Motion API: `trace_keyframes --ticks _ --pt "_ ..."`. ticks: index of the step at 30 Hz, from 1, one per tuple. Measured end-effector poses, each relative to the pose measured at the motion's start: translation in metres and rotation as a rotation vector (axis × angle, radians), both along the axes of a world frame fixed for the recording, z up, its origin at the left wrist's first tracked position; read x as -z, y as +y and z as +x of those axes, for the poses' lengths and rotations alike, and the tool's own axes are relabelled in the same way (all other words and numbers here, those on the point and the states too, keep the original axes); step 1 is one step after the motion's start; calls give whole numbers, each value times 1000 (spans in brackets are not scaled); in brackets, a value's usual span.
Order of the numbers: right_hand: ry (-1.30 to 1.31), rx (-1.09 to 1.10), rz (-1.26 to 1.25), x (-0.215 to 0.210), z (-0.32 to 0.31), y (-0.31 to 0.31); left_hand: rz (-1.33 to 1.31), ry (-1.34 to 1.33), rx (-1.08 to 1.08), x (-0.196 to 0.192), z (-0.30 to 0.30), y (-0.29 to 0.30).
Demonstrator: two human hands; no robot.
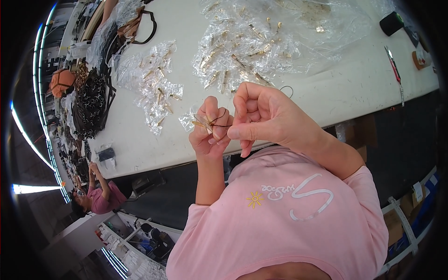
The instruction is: Assembling small gold-colored metal hardware components by hand.
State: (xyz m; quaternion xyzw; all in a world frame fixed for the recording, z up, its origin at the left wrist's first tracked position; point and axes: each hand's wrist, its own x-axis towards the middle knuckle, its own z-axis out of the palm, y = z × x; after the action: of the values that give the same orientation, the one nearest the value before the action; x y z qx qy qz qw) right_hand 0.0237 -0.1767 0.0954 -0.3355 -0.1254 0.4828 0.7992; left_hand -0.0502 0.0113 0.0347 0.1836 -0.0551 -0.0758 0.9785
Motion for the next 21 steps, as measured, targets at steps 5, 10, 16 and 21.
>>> trace_keyframes --ticks 5,10,16,21 --pt "14 -8 2 2 1 1 2 0 7 -2 0 0" --pt "2 -7 0 5 1 2 -9 -19 41 -3 1 -1" --pt "-20 4 -10 9 2 3 5 -15 51 -2 3 1" --pt "-12 1 -24 8 4 3 41 14 42 -2 1 2"
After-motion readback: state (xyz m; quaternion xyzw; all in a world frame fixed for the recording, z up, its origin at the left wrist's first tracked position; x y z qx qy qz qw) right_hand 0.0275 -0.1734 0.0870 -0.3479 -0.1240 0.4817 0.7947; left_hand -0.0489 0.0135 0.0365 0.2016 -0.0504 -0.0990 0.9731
